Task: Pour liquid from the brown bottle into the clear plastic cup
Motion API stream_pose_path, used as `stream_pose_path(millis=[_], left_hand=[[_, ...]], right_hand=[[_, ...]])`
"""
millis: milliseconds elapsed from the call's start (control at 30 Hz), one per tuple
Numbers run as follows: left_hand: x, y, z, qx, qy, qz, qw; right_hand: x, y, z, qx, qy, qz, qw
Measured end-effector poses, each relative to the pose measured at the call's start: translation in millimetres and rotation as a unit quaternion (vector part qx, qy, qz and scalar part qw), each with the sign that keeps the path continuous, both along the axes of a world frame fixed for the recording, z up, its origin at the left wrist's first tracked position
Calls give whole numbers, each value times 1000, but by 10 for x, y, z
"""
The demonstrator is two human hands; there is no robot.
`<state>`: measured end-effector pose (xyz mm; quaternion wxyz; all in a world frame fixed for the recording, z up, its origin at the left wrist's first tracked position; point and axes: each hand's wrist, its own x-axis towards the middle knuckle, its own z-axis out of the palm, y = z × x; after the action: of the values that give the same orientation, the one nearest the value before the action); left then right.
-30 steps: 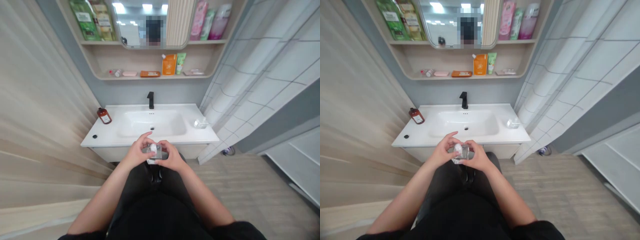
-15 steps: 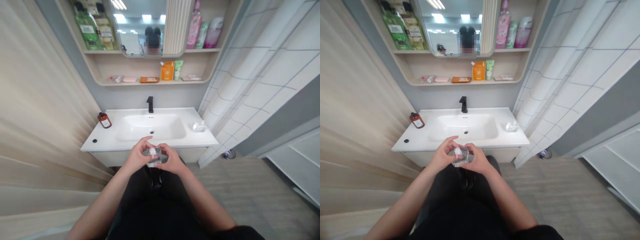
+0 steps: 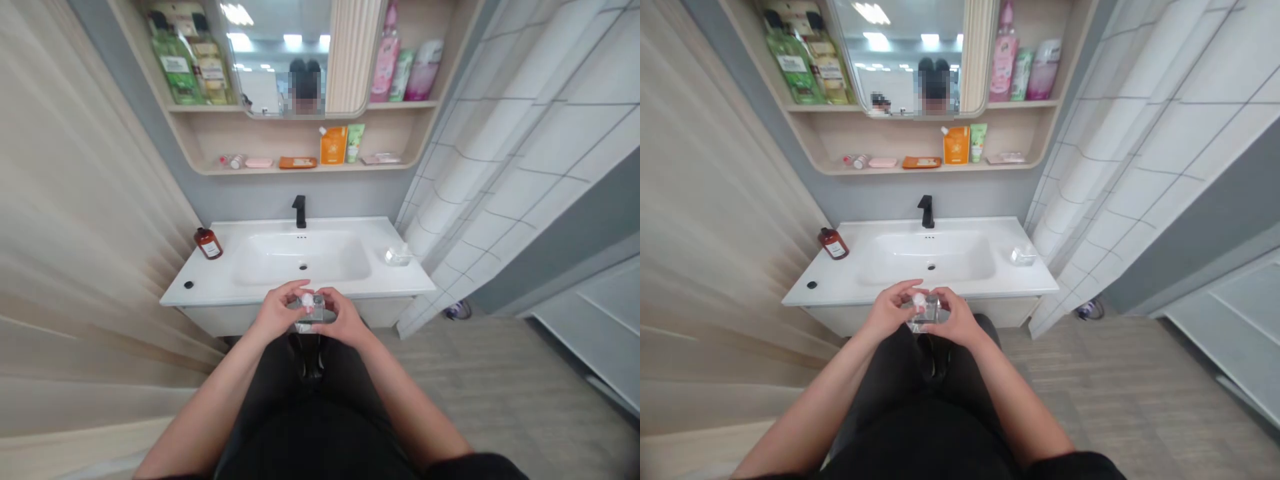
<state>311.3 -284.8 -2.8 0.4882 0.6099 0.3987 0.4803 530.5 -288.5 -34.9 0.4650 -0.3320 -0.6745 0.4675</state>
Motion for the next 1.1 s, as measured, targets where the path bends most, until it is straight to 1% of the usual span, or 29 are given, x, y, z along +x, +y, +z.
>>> stream_pose_path(millis=[100,133,200,267,333,400,433,467,500,567,600,667,733,767,900,967,1000,1033,1100], left_hand=[[-3,56,-55,26,36,-12,999],[-28,91,-83,46,54,-11,997],[-142,205,-158,90,94,9,991],[-361,386,-263,122,142,62,980],[-663,617,-398,132,219,141,956],[-976,850,-558,134,323,208,913],[-1109,949,-645,136,368,227,891],[-1217,1029,-732,139,403,240,872],[-1294,1088,-819,140,430,246,857],[-1356,1139,-976,133,475,248,834],[-1352,1140,-1042,126,497,247,822],[-1309,1116,-1138,112,538,249,797],[-1268,1092,-1183,112,564,254,778],[-1257,1086,-1190,114,570,255,773],[-1267,1096,-1182,118,575,249,770],[-1277,1115,-1189,113,564,247,780],[-1284,1128,-1199,110,549,247,791],[-1296,1145,-1211,108,524,247,808],[-1353,1181,-1228,101,442,254,855]], right_hand=[[16,53,-82,2,-6,-9,1000],[33,75,-115,9,-20,-26,999],[100,129,-189,28,-58,-87,994],[237,206,-272,44,-85,-168,981],[461,313,-361,50,-94,-247,963],[772,449,-445,44,-99,-331,937],[950,526,-482,36,-105,-380,918],[1137,605,-514,23,-117,-427,896],[1326,687,-541,0,-128,-487,864],[1683,846,-582,-45,-145,-566,810],[1839,921,-600,-63,-143,-591,791],[2095,1053,-637,-76,-144,-623,765],[2272,1162,-687,-76,-156,-639,749],[2336,1209,-717,-78,-164,-642,745],[2483,1348,-827,-103,-181,-640,739],[2492,1365,-829,-88,-182,-641,741],[2471,1353,-810,-58,-187,-646,738],[2428,1327,-778,-13,-195,-652,733],[2265,1250,-687,99,-218,-657,715]])
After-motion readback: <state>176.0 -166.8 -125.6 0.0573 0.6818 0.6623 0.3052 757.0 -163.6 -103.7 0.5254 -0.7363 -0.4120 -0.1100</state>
